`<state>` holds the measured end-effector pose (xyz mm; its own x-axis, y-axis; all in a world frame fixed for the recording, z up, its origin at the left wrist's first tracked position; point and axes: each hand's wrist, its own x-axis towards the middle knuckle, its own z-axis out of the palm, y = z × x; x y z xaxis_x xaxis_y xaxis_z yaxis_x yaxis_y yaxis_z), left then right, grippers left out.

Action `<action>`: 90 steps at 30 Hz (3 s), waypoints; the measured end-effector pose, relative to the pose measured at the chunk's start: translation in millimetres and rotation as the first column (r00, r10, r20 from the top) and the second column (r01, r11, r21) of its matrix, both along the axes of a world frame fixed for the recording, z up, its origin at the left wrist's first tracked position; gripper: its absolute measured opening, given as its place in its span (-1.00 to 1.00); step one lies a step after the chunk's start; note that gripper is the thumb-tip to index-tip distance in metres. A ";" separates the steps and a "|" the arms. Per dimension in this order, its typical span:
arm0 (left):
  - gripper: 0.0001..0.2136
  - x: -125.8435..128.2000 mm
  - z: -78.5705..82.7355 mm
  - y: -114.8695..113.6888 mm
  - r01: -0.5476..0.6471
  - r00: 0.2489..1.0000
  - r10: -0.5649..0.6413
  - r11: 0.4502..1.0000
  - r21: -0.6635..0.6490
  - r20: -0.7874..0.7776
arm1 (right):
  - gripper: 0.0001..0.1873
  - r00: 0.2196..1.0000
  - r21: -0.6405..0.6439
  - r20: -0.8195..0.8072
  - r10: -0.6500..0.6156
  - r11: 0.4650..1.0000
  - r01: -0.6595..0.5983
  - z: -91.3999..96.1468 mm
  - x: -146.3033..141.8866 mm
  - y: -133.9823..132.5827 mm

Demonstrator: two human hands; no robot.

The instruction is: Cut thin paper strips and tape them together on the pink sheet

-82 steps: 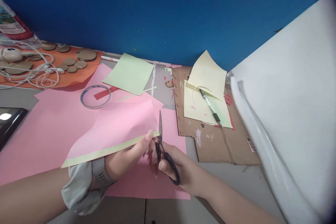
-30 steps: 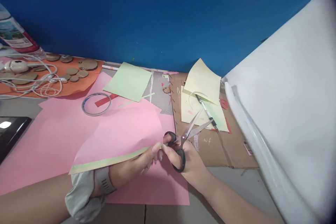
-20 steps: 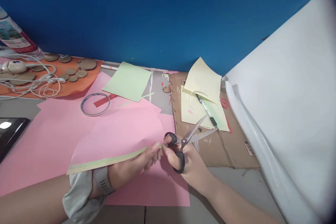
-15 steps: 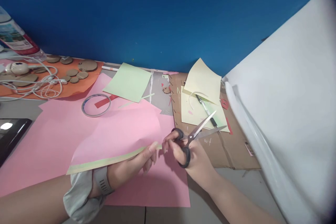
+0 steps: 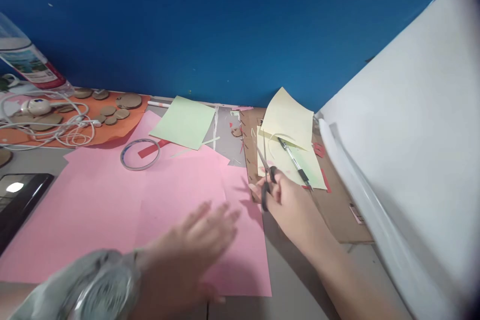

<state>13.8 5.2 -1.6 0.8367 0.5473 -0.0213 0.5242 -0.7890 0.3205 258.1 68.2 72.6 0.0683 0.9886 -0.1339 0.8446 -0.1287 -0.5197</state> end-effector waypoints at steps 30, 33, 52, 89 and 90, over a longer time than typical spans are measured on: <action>-0.52 28.2 18.5 38.0 0.379 0.923 -0.370 0.922 -0.077 0.104 | -0.74 0.849 -0.020 0.528 0.007 1.000 0.005 -3.6 54.5 16.9; -0.48 27.4 15.3 38.9 0.385 0.920 -0.375 0.918 -0.091 0.111 | -0.75 0.857 -0.019 0.513 0.054 0.998 -0.052 -6.6 63.6 15.7; -0.66 -96.4 72.2 134.5 -0.383 0.914 0.405 0.883 0.271 -0.028 | -0.80 0.859 0.110 0.260 0.441 0.870 -0.480 31.0 4.6 -20.2; -0.66 42.2 36.4 57.0 -0.150 0.730 0.407 0.879 -0.453 0.549 | -0.58 0.710 0.459 -0.539 0.452 0.865 -0.202 -26.0 -27.6 -32.2; -0.66 42.0 35.9 56.9 -0.148 0.725 0.408 0.879 -0.452 0.556 | -0.59 0.713 0.451 -0.537 0.451 0.868 -0.210 -25.7 -27.5 -32.3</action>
<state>55.8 62.1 34.3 0.5396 0.8172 0.2025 0.2808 -0.4014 0.8718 230.6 35.9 46.9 -0.2483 0.9165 0.3136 0.2810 0.3779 -0.8822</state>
